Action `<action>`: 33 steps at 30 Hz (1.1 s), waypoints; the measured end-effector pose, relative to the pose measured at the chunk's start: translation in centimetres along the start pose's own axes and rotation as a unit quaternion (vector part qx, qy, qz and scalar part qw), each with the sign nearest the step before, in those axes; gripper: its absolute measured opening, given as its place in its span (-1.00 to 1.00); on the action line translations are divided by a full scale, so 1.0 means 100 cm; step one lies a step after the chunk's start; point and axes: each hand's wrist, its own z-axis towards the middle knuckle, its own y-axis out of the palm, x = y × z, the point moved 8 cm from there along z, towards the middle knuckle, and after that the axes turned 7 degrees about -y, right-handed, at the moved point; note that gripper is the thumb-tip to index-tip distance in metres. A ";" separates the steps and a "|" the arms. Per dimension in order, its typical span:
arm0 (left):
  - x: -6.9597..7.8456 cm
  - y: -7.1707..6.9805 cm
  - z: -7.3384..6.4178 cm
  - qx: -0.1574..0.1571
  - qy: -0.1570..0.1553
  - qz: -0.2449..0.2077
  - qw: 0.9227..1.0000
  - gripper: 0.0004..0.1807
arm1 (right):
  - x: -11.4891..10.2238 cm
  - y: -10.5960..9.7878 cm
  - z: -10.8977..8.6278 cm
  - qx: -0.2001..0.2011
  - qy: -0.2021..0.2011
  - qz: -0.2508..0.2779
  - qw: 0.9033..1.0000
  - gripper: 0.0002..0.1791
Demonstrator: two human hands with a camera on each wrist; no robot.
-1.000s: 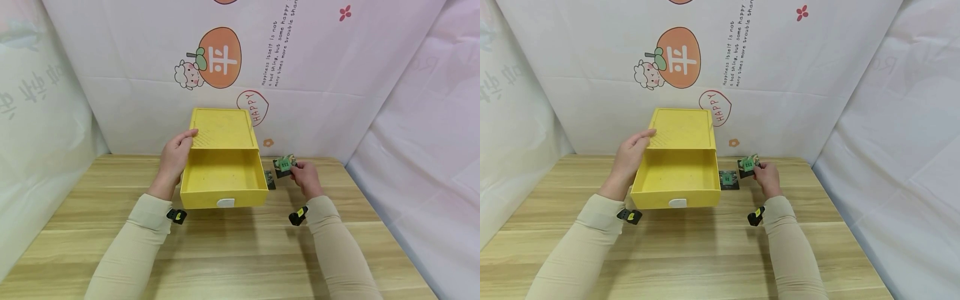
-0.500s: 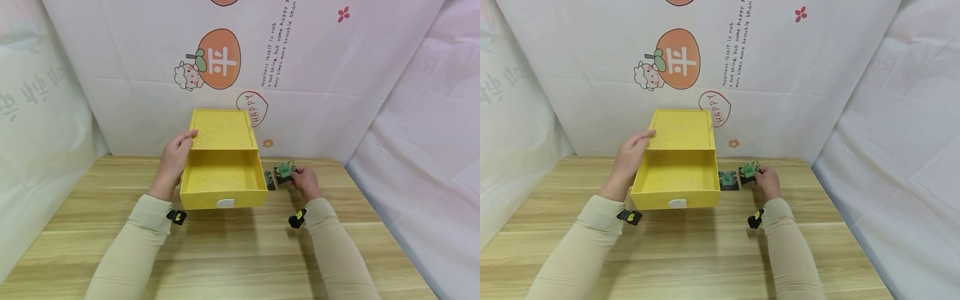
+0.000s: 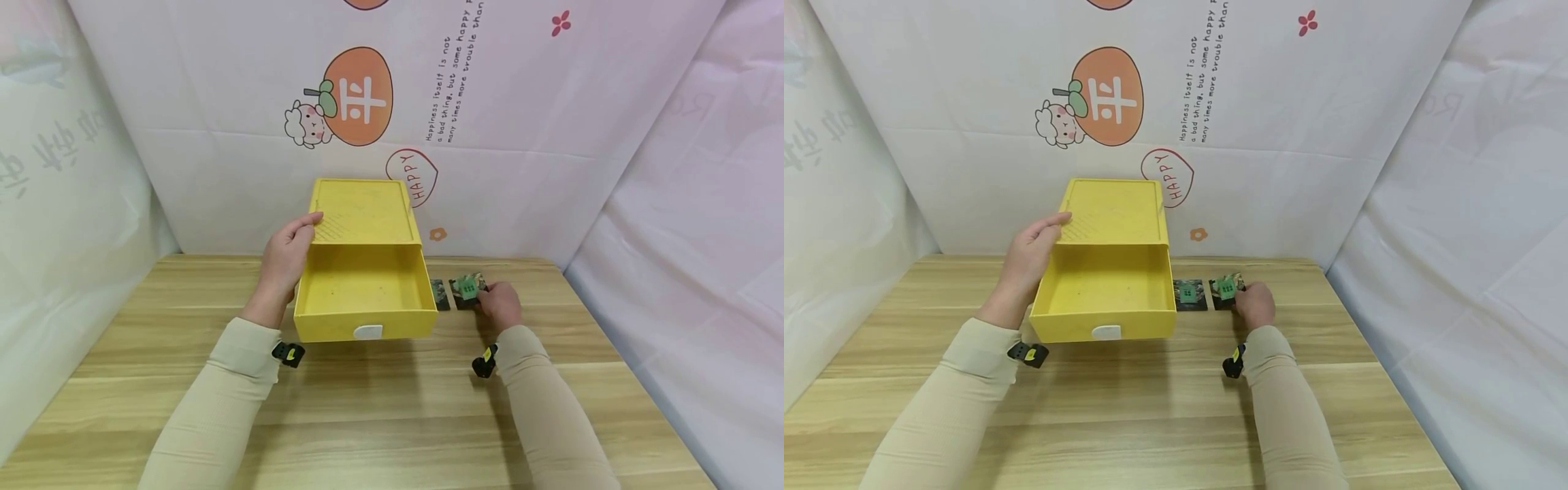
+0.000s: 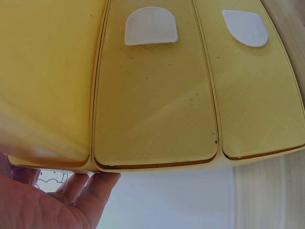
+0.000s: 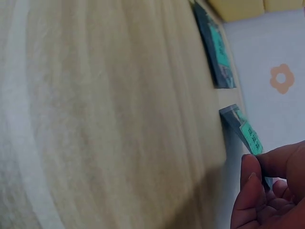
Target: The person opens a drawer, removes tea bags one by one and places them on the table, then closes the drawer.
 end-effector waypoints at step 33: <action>0.000 -0.001 -0.001 0.006 -0.003 0.010 1.000 -0.51 | 0.007 0.010 0.003 -0.005 0.030 -0.125 0.992 -0.67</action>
